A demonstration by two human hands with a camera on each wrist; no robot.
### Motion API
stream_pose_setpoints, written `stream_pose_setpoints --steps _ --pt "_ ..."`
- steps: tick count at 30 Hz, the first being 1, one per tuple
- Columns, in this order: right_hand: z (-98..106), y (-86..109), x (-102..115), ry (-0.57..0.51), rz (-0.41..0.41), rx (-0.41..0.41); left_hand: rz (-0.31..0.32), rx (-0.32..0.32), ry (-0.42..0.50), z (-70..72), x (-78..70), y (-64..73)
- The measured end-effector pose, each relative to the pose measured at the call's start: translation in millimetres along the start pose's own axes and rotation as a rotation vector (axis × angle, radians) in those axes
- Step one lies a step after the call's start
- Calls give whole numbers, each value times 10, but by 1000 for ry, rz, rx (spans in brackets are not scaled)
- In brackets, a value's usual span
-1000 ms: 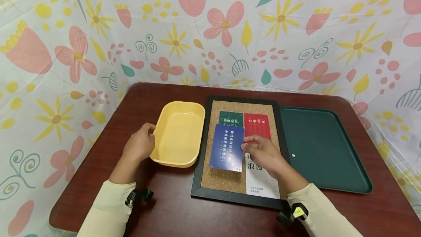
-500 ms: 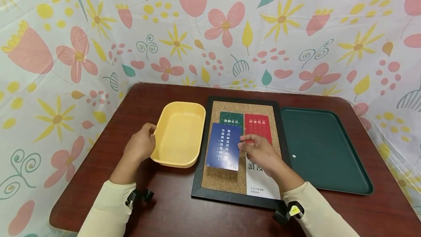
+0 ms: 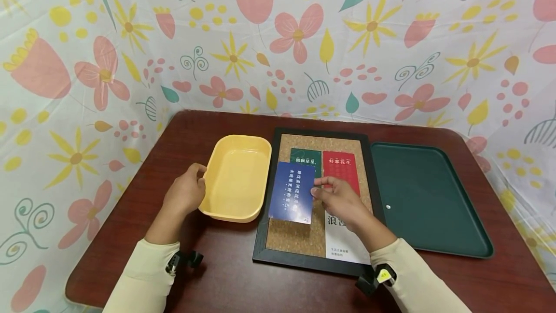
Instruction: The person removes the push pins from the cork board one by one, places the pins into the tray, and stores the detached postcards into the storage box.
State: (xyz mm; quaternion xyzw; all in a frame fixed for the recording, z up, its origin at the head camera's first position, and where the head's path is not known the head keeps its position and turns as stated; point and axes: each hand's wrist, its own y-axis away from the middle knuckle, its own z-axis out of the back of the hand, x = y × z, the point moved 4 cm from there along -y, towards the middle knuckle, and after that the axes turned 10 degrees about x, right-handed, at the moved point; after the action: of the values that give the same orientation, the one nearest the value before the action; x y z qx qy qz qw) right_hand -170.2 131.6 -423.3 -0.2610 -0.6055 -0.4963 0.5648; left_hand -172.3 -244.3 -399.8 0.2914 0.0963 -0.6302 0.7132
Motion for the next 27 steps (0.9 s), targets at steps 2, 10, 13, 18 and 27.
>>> stream_pose_setpoints --steps 2,10,13,18,27 --pt "-6 -2 8 -7 4 2 2 0 -1 1 0 3" --pt "-29 -15 9 -10 5 -1 4 0 -4 2 -13 14" --pt "-35 -28 0 -9 2 -3 6 -4 -7 3 -18 17" --pt "-46 -45 -6 -10 -3 -5 3 -4 -11 -3 -19 13" --pt "-92 -59 47 0 11 -10 -1 -4 -13 4 -22 18"
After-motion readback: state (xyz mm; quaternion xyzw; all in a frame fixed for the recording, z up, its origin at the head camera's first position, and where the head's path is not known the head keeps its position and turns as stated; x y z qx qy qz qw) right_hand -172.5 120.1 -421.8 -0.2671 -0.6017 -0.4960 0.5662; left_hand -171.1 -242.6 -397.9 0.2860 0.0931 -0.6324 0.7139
